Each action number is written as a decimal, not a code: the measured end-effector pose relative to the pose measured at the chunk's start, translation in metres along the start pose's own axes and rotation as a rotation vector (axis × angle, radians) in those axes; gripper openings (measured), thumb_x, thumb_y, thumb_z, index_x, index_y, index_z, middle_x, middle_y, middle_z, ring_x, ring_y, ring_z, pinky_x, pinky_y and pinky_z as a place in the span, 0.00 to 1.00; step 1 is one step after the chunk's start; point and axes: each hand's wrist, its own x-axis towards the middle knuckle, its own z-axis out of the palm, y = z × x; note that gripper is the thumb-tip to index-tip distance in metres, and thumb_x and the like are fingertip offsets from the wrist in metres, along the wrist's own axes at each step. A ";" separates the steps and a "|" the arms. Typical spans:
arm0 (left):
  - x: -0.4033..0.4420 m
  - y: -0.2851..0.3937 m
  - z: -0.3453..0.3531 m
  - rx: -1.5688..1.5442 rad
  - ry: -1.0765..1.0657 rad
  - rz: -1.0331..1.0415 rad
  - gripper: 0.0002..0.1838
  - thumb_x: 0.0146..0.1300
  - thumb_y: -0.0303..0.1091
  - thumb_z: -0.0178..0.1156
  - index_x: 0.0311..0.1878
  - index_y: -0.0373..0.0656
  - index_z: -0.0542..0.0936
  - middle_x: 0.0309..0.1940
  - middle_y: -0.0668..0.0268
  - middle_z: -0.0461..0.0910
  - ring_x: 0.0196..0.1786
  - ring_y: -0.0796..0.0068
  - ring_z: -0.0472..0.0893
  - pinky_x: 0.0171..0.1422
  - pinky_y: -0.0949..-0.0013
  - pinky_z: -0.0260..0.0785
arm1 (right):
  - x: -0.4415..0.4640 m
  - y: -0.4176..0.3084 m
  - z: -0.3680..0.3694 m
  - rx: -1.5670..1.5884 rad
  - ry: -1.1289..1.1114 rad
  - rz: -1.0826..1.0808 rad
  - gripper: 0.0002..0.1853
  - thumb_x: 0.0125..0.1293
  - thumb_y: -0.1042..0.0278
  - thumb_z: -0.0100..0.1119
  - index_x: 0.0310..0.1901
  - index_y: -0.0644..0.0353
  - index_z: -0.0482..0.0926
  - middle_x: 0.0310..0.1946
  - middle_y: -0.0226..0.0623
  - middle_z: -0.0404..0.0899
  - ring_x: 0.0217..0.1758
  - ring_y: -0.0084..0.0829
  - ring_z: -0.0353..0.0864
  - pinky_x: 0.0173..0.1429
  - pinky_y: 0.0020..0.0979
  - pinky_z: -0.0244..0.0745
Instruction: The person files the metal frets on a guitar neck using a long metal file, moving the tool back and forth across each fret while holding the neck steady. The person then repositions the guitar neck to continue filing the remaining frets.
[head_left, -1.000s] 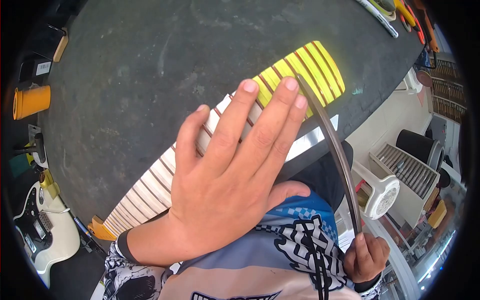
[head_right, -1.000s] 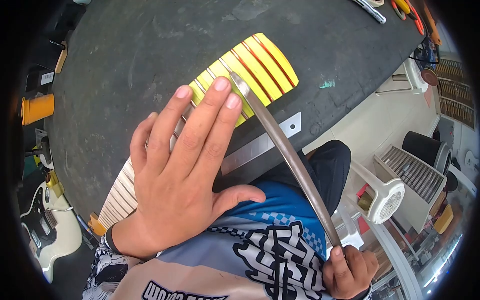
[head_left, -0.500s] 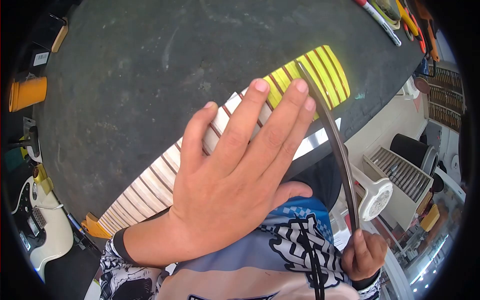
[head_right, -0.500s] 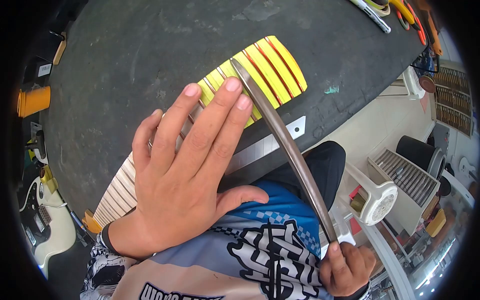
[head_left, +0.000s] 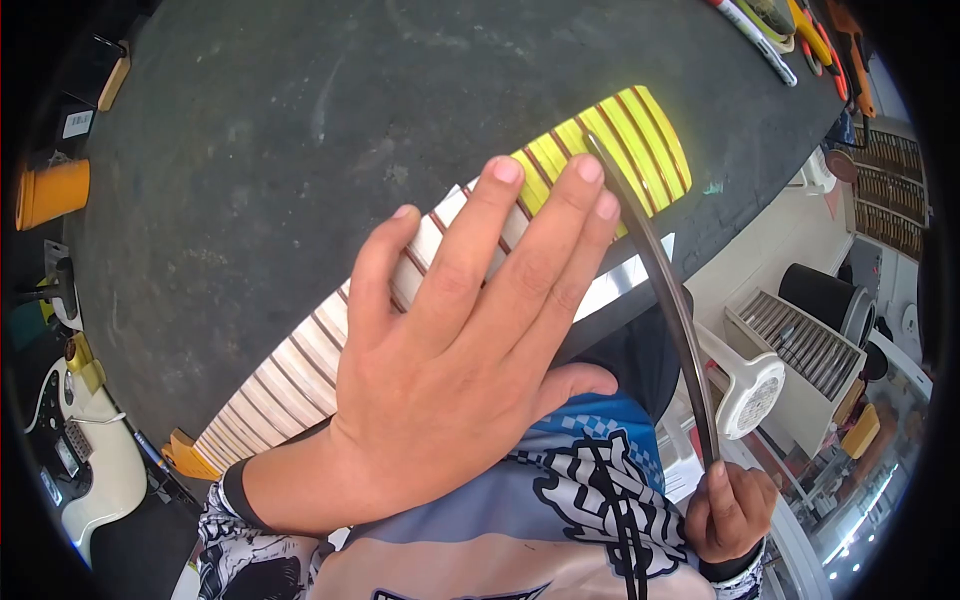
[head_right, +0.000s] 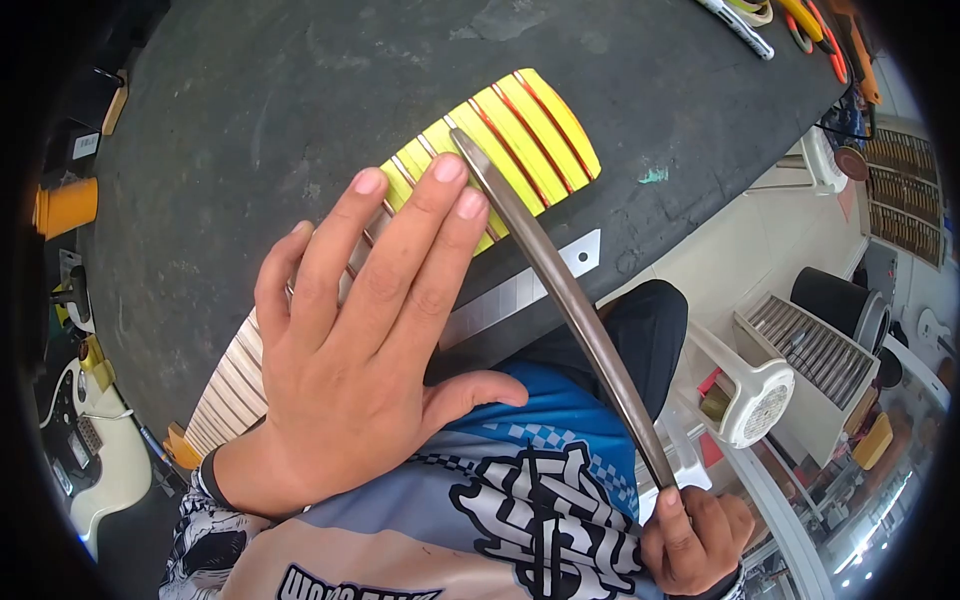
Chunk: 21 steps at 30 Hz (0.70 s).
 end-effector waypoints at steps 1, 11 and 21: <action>0.000 0.001 0.000 -0.002 -0.004 0.002 0.46 0.64 0.75 0.48 0.73 0.47 0.75 0.75 0.69 0.72 0.74 0.59 0.68 0.72 0.54 0.57 | 0.006 -0.002 -0.003 -0.008 -0.034 -0.004 0.37 0.50 0.88 0.62 0.67 0.60 0.78 0.33 0.42 0.84 0.30 0.41 0.78 0.46 0.39 0.73; 0.000 0.000 0.000 0.005 0.002 0.004 0.46 0.66 0.74 0.47 0.73 0.46 0.75 0.75 0.68 0.72 0.74 0.58 0.68 0.71 0.54 0.57 | 0.018 0.010 0.010 0.010 0.032 -0.056 0.35 0.50 0.80 0.66 0.65 0.58 0.80 0.30 0.35 0.81 0.29 0.35 0.71 0.42 0.36 0.67; -0.001 0.000 0.001 0.017 0.011 0.007 0.47 0.66 0.75 0.46 0.73 0.46 0.75 0.75 0.68 0.72 0.74 0.59 0.68 0.72 0.54 0.57 | 0.051 -0.001 0.016 0.124 0.047 -0.029 0.34 0.51 0.79 0.67 0.64 0.57 0.80 0.29 0.35 0.81 0.28 0.35 0.73 0.40 0.35 0.67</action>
